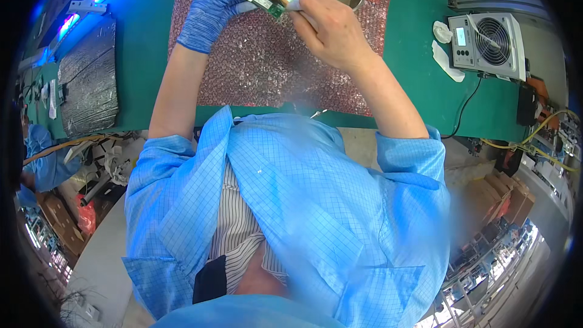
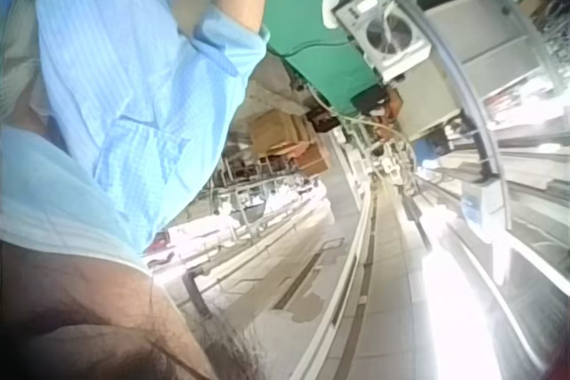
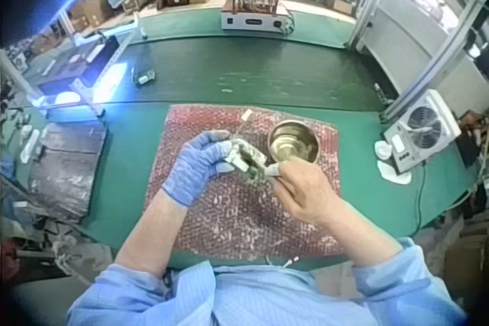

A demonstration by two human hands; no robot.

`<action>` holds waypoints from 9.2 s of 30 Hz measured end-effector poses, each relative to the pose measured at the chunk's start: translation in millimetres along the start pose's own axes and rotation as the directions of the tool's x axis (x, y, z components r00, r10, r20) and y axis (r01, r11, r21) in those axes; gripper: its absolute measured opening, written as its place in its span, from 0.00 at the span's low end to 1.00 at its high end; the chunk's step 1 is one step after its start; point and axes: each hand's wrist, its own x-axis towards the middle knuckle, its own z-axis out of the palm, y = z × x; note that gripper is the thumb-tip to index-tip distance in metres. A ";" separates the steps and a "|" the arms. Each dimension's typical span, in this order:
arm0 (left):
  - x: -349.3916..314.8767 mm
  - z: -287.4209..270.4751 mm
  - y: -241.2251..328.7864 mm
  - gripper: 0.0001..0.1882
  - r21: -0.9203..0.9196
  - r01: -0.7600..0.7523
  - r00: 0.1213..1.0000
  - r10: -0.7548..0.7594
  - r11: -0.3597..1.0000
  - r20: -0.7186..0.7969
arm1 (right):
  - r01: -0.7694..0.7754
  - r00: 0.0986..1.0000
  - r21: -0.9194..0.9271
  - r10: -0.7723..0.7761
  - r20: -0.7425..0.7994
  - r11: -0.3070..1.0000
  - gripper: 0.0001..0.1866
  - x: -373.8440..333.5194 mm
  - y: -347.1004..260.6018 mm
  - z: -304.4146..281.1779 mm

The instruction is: Applying a liquid coating to printed circuit boards using a brush.

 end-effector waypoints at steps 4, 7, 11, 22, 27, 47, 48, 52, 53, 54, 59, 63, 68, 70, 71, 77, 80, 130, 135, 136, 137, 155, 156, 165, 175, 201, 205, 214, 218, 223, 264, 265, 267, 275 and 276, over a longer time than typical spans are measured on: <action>-8.2 -1.3 5.5 0.12 -0.065 -0.003 1.000 0.003 0.998 0.003 | -0.117 0.992 0.017 0.116 0.058 0.993 0.08 -15.6 2.2 -6.2; -7.4 2.3 7.9 0.12 -0.055 0.005 1.000 -0.006 0.998 -0.026 | -0.396 0.907 0.300 0.422 -0.023 0.868 0.08 -19.2 2.6 -10.0; -3.5 2.9 6.7 0.11 -0.126 -0.047 0.998 0.052 0.991 0.037 | -0.461 0.817 0.478 0.568 -0.099 0.748 0.09 -19.9 10.0 -1.3; 3.8 4.6 -1.3 0.12 -0.083 -0.081 0.990 0.070 0.993 -0.125 | -0.409 0.724 0.656 0.663 -0.191 0.635 0.07 -9.0 0.1 13.0; 6.7 -4.6 -11.1 0.11 -0.112 -0.090 0.986 0.073 0.990 -0.151 | -0.562 0.715 0.559 0.698 -0.043 0.610 0.07 -8.6 -11.8 13.3; 140.6 -105.3 48.3 0.12 0.268 -0.088 0.872 0.204 0.959 -0.445 | -0.354 0.736 0.467 0.549 -0.395 0.810 0.09 6.6 155.4 -47.6; 157.8 -114.8 51.2 0.13 0.286 -0.043 0.838 0.190 0.957 -0.511 | -0.362 0.725 0.374 0.510 -0.462 0.854 0.09 1.4 176.8 -56.6; 199.6 -206.6 65.7 0.13 0.302 -0.107 0.820 0.256 0.947 -0.512 | -0.522 0.710 0.034 0.456 -0.537 0.852 0.12 -4.4 254.1 -95.3; 205.1 -230.1 62.8 0.12 0.432 -0.143 0.824 0.349 0.891 -0.447 | -0.598 0.720 -0.159 0.438 -0.538 0.786 0.13 -5.5 270.5 -104.1; 201.0 -225.7 64.3 0.12 0.901 0.001 0.792 0.550 0.435 -0.266 | -0.579 0.735 -0.195 0.403 -0.545 0.792 0.14 -6.4 286.7 -112.0; 189.1 -232.2 63.3 0.13 0.987 0.104 0.694 0.702 0.122 -0.160 | -0.687 0.726 -0.595 0.374 -0.577 0.417 0.11 -16.9 374.0 -161.9; 165.9 -150.0 58.2 0.16 0.366 -0.339 0.619 0.498 0.867 -0.607 | -0.523 0.829 -0.802 0.389 -0.401 0.288 0.17 -45.7 434.7 -193.2; 143.0 -99.1 48.7 0.18 0.533 -0.185 0.649 0.510 0.826 -0.565 | -0.591 0.766 -0.770 0.466 -0.442 0.240 0.19 -43.4 448.8 -186.3; 138.6 -84.5 43.7 0.18 0.556 -0.180 0.675 0.513 0.812 -0.530 | -0.607 0.762 -0.749 0.460 -0.456 0.265 0.18 -35.3 445.5 -178.2; 136.3 -75.1 40.8 0.18 0.576 -0.175 0.708 0.509 0.798 -0.489 | -0.627 0.753 -0.727 0.457 -0.473 0.280 0.17 -29.8 442.3 -172.8; 140.7 -3.9 25.5 0.13 0.820 -0.264 0.825 0.559 0.508 -0.080 | -0.651 0.758 -0.579 0.444 -0.477 0.491 0.16 25.2 367.2 -136.7; 130.0 15.5 2.3 0.15 0.686 -0.283 0.922 0.386 0.670 0.004 | -0.409 0.895 -0.460 0.249 -0.369 0.788 0.14 70.8 314.5 -87.7; -1.0 -25.0 5.0 0.26 0.036 -0.048 0.994 0.044 0.998 0.101 | -0.604 0.612 0.534 0.774 -0.163 0.591 0.10 -38.0 83.8 -104.8; 12.4 -11.3 1.0 0.19 0.104 0.044 0.983 -0.062 0.994 0.173 | -0.523 0.775 0.536 0.631 -0.024 0.663 0.13 -20.7 55.1 -82.8; 14.8 -9.0 -2.0 0.17 0.093 0.038 0.980 -0.055 0.995 0.190 | -0.483 0.833 0.524 0.553 0.028 0.701 0.13 -15.7 49.6 -77.9; 15.7 -8.7 -2.4 0.17 0.096 0.036 0.982 -0.053 0.995 0.182 | -0.439 0.880 0.515 0.468 0.080 0.737 0.13 -10.4 44.5 -73.1; 15.3 -9.3 -3.2 0.21 0.269 -0.065 0.988 0.024 0.961 0.155 | -0.461 0.884 0.463 0.439 0.161 0.757 0.12 5.4 33.5 -30.1; 16.9 -12.9 -4.4 0.21 0.269 -0.064 0.988 0.023 0.961 0.154 | -0.497 0.865 0.438 0.468 0.180 0.749 0.12 -0.6 32.4 -28.1; 17.8 -12.9 -8.9 0.19 0.248 -0.032 0.998 0.019 0.968 0.057 | -0.452 0.884 0.445 0.454 0.111 0.773 0.11 -4.5 11.4 -27.4; 12.6 -12.5 -4.7 0.19 0.367 -0.098 0.995 0.079 0.925 0.066 | -0.330 0.925 0.140 0.291 0.242 0.933 0.10 -2.9 3.5 -21.3; 3.9 -4.0 5.5 0.21 0.160 -0.084 0.985 0.057 0.983 0.165 | -0.432 0.877 0.598 0.470 0.103 0.675 0.12 -11.1 30.7 -20.3; 2.4 -7.6 1.5 0.15 0.064 -0.050 0.998 0.048 0.997 0.033 | -0.477 0.850 0.575 0.516 0.109 0.665 0.11 -24.5 22.8 -10.9; -3.0 4.8 -1.5 0.10 -0.112 -0.087 0.994 0.079 0.990 -0.075 | -0.393 0.850 0.407 0.495 -0.180 0.824 0.09 -10.7 13.3 6.2; -5.7 0.7 1.8 0.11 -0.176 -0.143 0.985 0.122 0.974 -0.123 | -0.438 0.857 0.364 0.504 -0.106 0.822 0.07 -16.7 5.1 3.0; -1.7 4.5 -0.1 0.11 -0.133 -0.192 0.973 0.172 0.972 -0.152 | -0.282 0.803 0.550 0.507 -0.312 0.786 0.07 0.8 -2.3 7.4; 180.6 -206.1 49.2 0.16 0.369 -0.234 0.664 0.425 0.900 -0.615 | -0.643 0.765 -0.506 0.466 -0.444 0.574 0.12 -19.2 318.1 -147.8; 177.4 -194.5 44.7 0.16 0.370 -0.233 0.668 0.425 0.899 -0.611 | -0.577 0.810 -0.643 0.455 -0.370 0.505 0.13 -22.0 341.0 -156.3; 172.9 -171.6 35.9 0.16 0.314 -0.209 0.680 0.368 0.926 -0.634 | -0.491 0.851 -0.737 0.437 -0.291 0.464 0.15 -34.6 384.8 -171.1; 160.5 -160.2 24.4 0.14 0.485 -0.181 0.687 0.463 0.856 -0.560 | -0.558 0.615 -0.830 0.674 -0.410 0.004 0.24 -37.5 467.0 -188.6; 164.2 -159.4 23.2 0.14 0.508 -0.171 0.699 0.467 0.845 -0.542 | -0.568 0.616 -0.823 0.661 -0.429 -0.005 0.23 -45.1 475.5 -195.5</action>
